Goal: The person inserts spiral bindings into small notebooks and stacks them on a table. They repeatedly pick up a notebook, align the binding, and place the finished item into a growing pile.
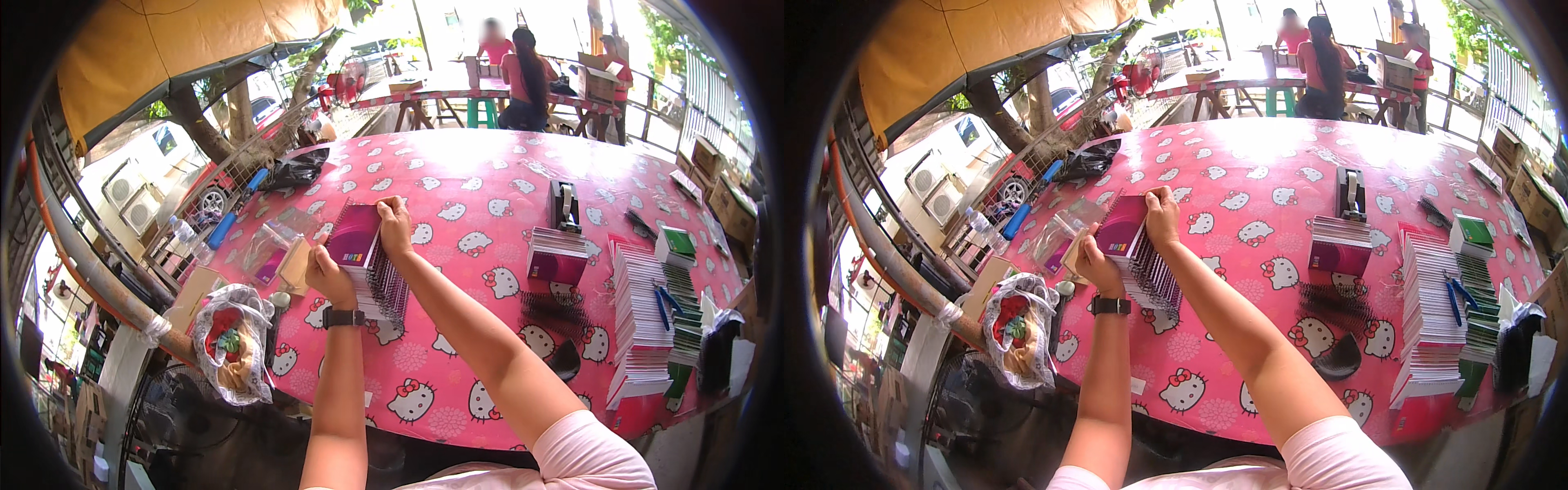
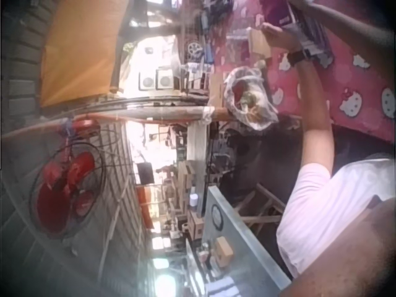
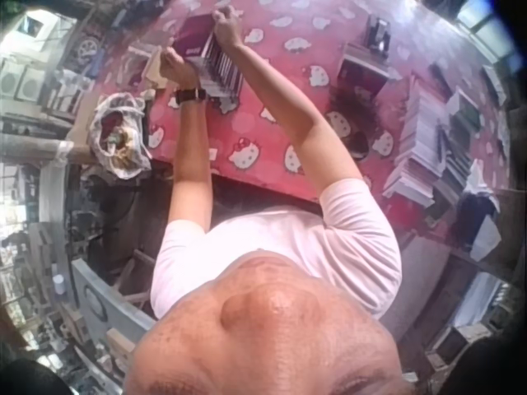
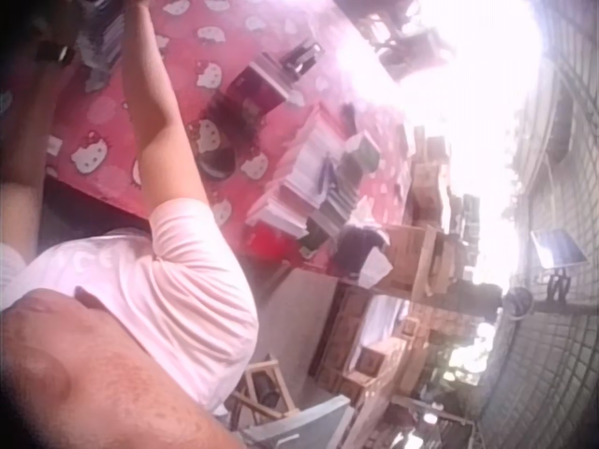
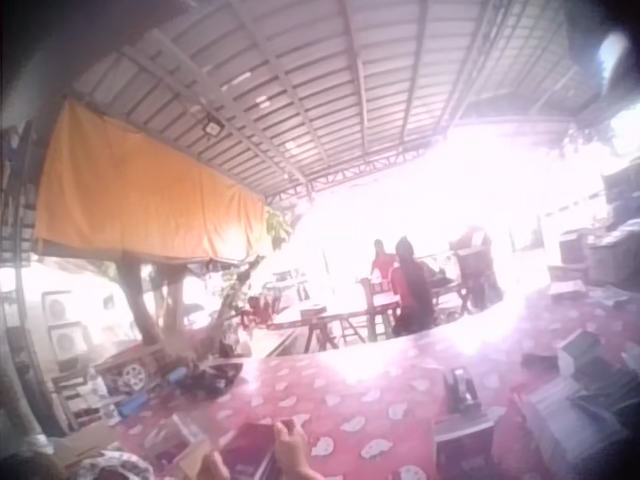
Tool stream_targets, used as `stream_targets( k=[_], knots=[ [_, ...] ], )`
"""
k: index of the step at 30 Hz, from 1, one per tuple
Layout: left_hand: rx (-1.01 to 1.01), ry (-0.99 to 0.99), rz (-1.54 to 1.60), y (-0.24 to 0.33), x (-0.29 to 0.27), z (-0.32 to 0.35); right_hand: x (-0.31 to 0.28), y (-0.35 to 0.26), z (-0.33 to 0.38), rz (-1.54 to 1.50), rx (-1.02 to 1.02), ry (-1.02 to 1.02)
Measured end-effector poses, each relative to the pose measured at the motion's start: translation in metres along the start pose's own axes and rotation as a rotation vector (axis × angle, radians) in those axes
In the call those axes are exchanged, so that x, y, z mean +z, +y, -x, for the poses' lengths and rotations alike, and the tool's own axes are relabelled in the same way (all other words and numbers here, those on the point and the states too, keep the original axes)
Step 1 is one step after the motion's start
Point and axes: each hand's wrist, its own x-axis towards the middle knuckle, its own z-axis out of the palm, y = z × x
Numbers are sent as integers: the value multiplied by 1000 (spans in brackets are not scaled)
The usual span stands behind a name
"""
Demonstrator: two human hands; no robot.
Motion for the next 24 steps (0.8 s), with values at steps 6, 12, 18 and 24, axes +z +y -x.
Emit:
stream_targets(
  k=[6,12,18,24],
  knots=[
    [-113,-28,-102,13,-6,1,-1,4,-6,109,-32,-166],
    [278,13,-126,-3,-19,-13,-48,-3,-10,89,-65,-147],
    [-10,-195,66,70,-62,42,-242,-31,15,561,-58,-122],
    [306,-1204,290,259,-1,78,-357,-79,24,1095,-189,221]
  ],
)
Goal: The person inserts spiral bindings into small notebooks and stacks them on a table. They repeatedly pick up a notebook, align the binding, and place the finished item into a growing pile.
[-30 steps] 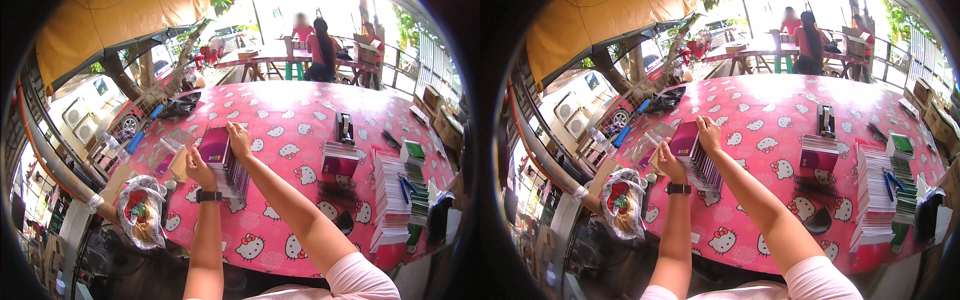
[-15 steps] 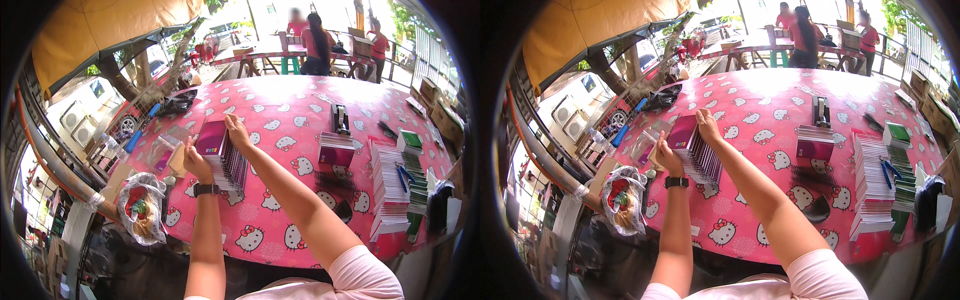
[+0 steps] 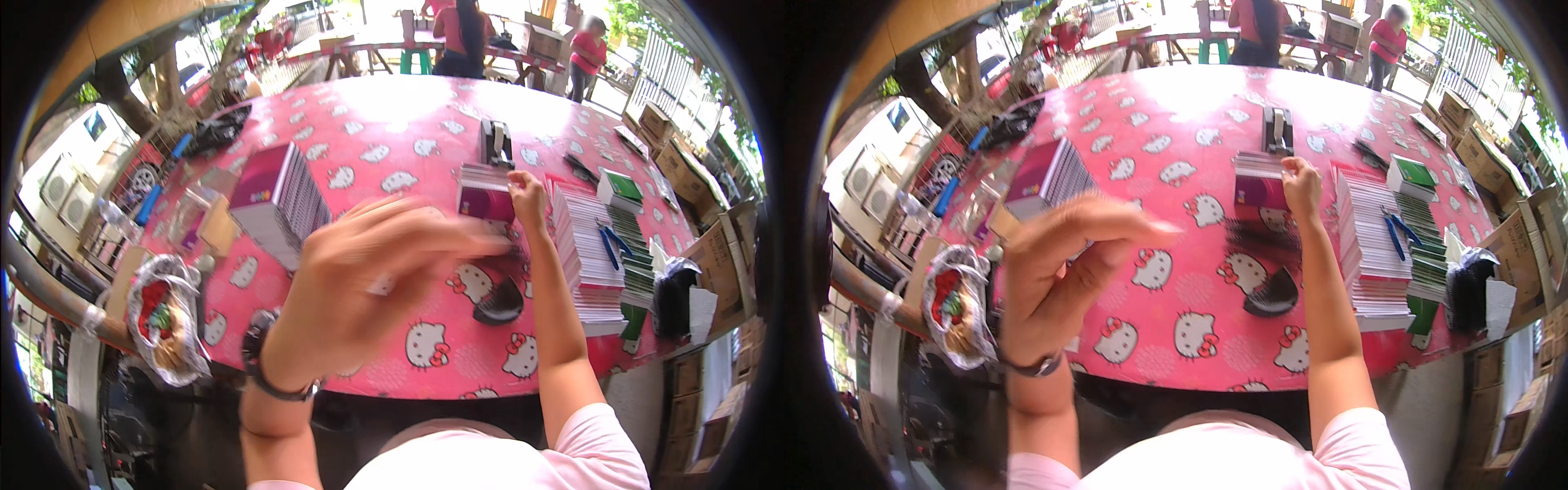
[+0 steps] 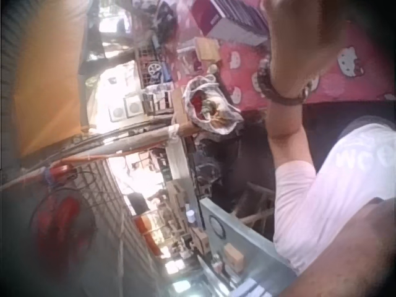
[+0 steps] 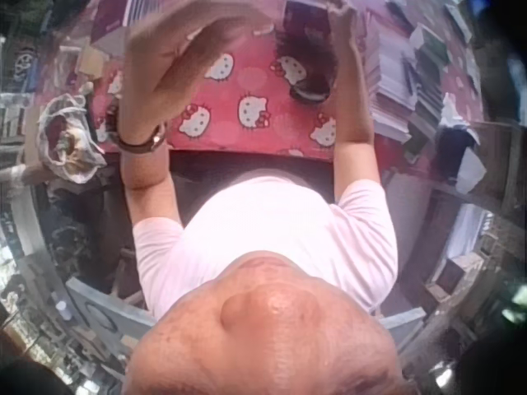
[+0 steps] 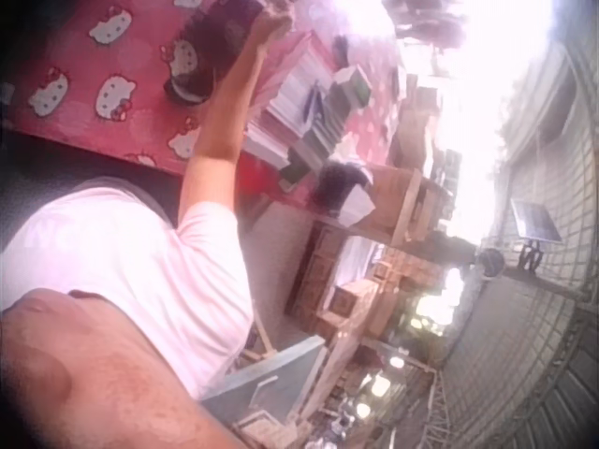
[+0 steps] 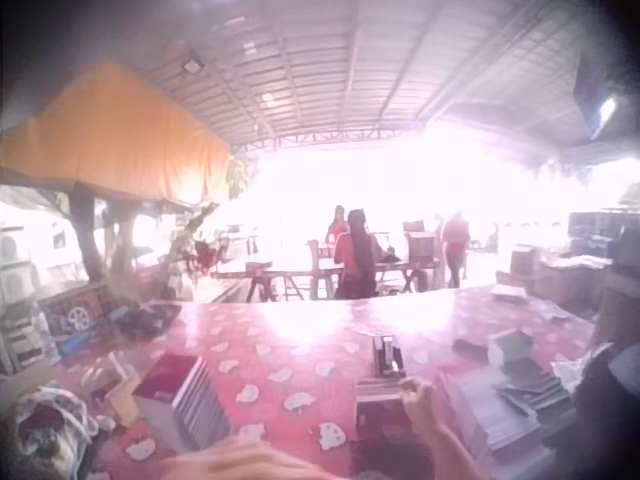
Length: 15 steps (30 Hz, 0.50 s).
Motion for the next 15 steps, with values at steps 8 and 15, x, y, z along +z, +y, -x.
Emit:
stream_targets(
  k=[8,15],
  knots=[
    [499,-584,-279,106,13,-36,35,16,-3,412,-267,-96],
    [733,-834,-472,143,21,-36,32,21,-14,427,-370,-91]
  ],
)
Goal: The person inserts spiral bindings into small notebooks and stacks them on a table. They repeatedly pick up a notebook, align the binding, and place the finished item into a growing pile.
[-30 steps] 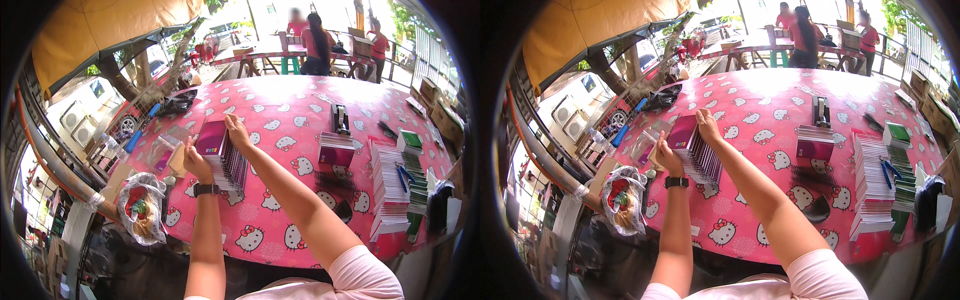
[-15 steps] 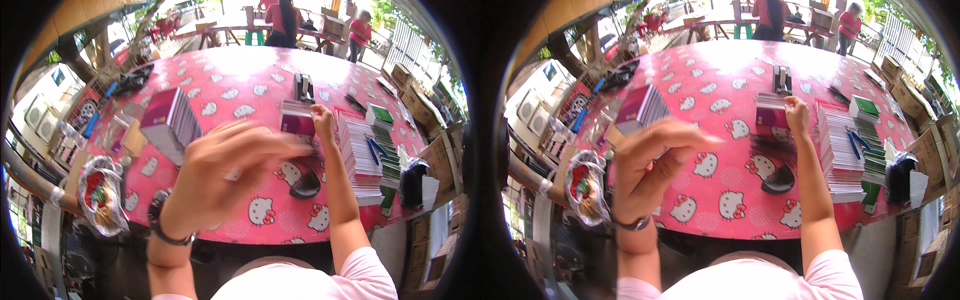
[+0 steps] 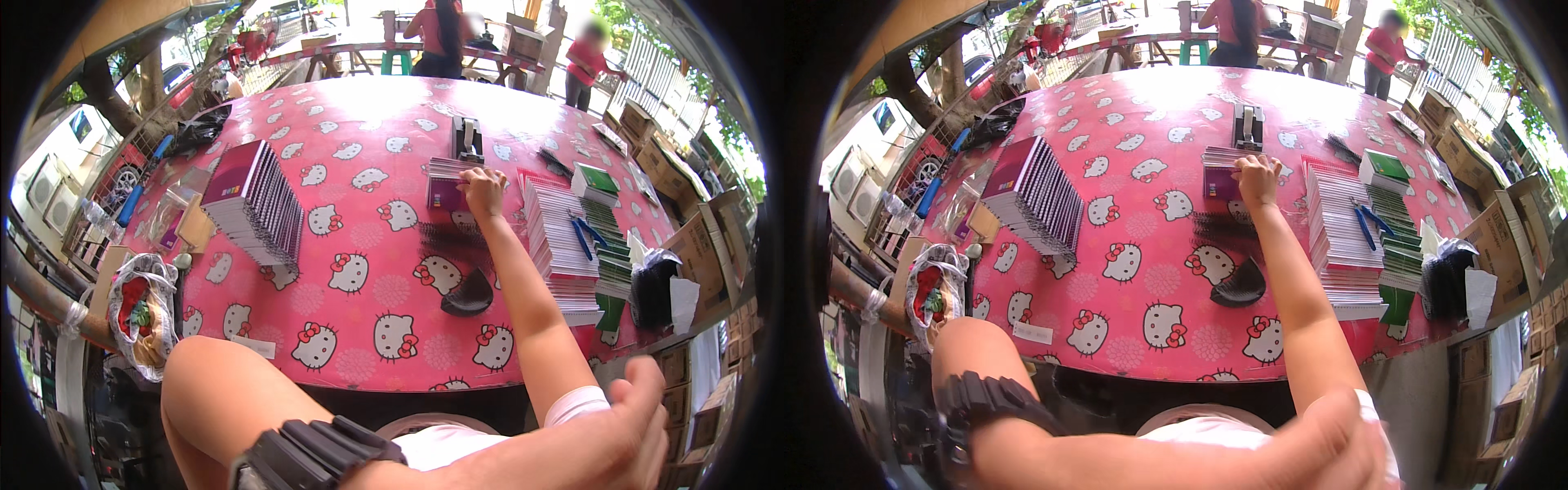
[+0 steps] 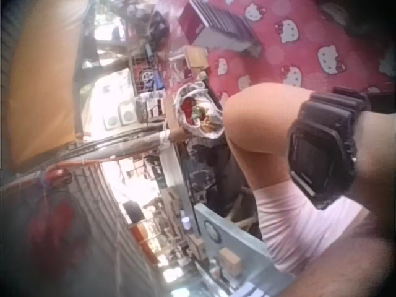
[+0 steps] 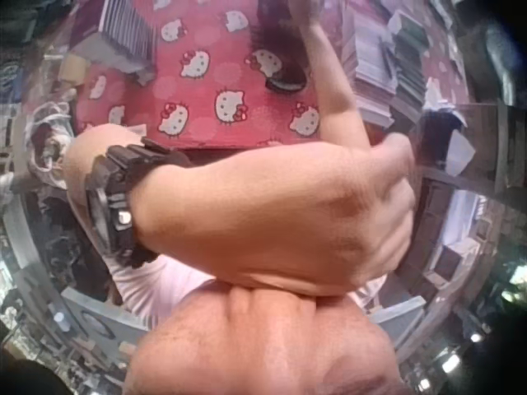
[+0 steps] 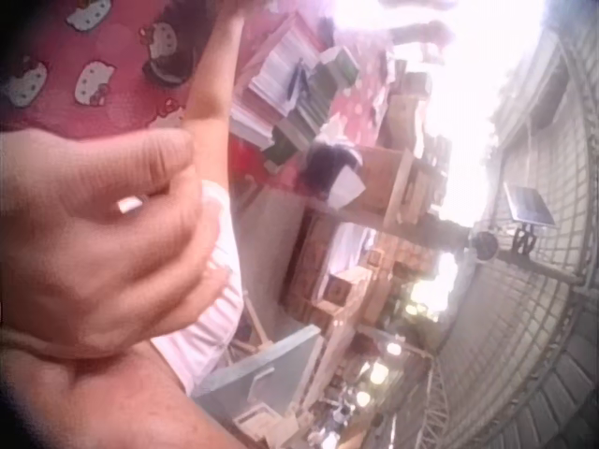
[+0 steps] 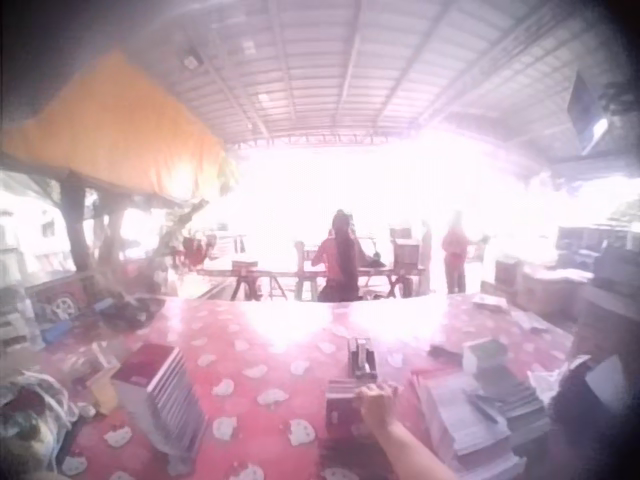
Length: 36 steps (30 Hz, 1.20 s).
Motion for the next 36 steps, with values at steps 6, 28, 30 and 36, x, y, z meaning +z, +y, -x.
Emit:
stream_targets(
  k=[6,28,30,36],
  knots=[
    [262,634,-185,5,57,-39,-18,6,7,-41,83,86],
    [-965,523,42,6,315,76,-272,-14,222,-340,491,258],
    [-1064,581,54,10,317,77,-321,88,301,-207,796,791],
    [-1246,567,591,-30,308,43,-315,119,480,182,1118,786]
  ],
)
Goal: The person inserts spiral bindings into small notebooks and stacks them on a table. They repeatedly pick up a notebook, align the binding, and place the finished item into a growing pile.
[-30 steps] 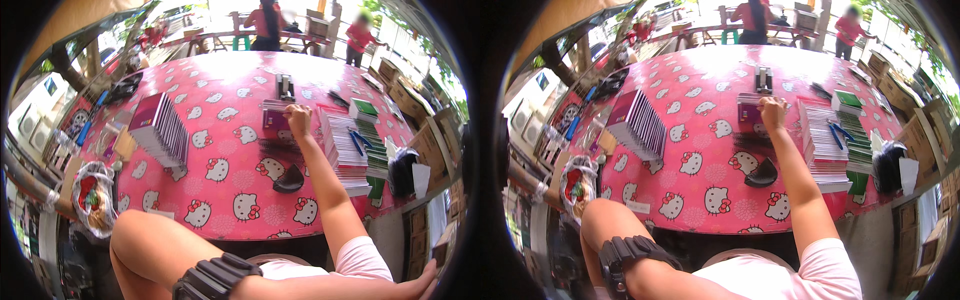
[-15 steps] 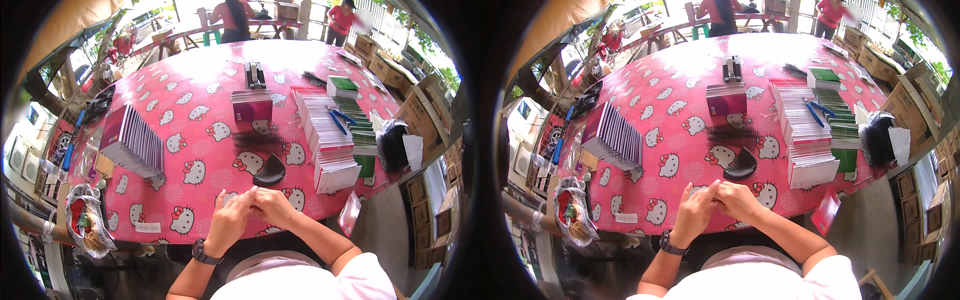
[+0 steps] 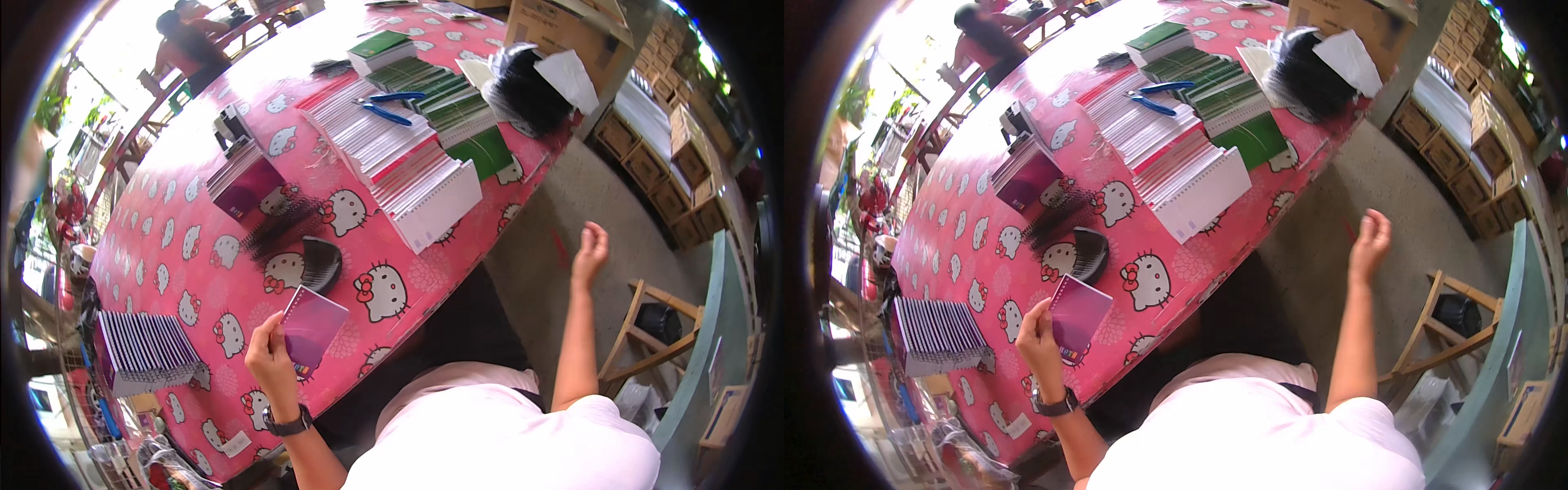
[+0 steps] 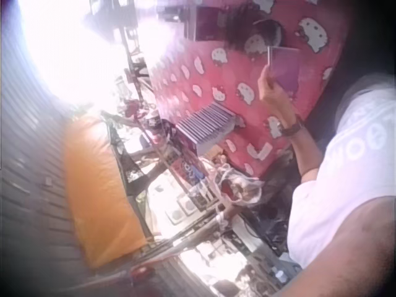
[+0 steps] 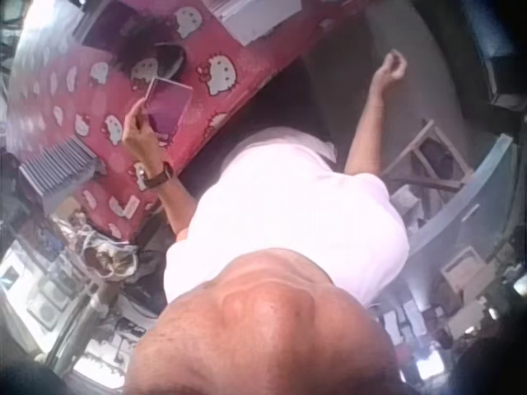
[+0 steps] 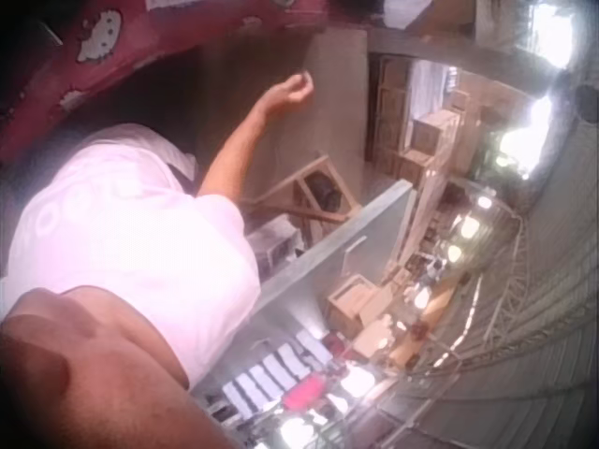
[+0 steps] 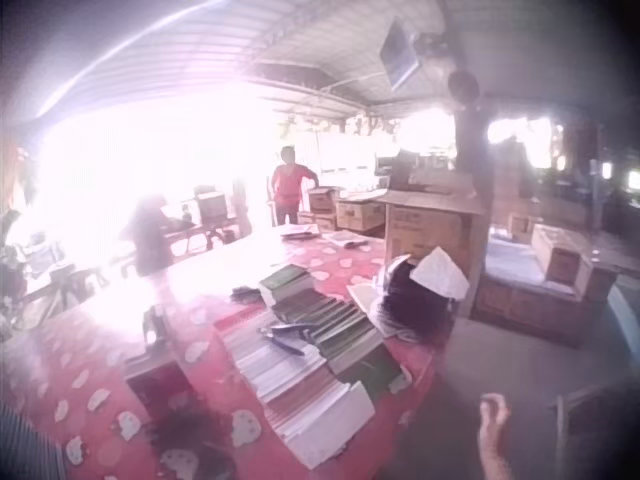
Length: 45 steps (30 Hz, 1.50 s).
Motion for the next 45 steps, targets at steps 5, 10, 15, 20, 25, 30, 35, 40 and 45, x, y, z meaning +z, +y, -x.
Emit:
stream_targets(
  k=[5,10,15,20,25,30,35,40,45],
  knots=[
    [-113,-28,64,-47,21,6,69,-135,48,-145,-522,-269],
    [11,-5,-78,-34,19,26,130,-152,55,-209,-434,-353],
    [38,-22,-132,-47,7,34,139,-155,71,-306,-346,-626],
    [244,70,-397,-19,11,22,135,-155,74,-251,-405,-562],
    [594,-63,-162,65,73,-6,131,-163,73,-234,-366,-577],
    [719,-163,-409,110,161,-22,130,-159,71,-274,-344,-544],
    [677,-74,-532,90,197,-29,120,-138,65,-584,-72,-338],
    [251,51,9,65,191,-20,96,-17,27,-900,489,67],
    [-193,-356,230,83,196,-15,95,207,60,-555,1087,10]
  ],
)
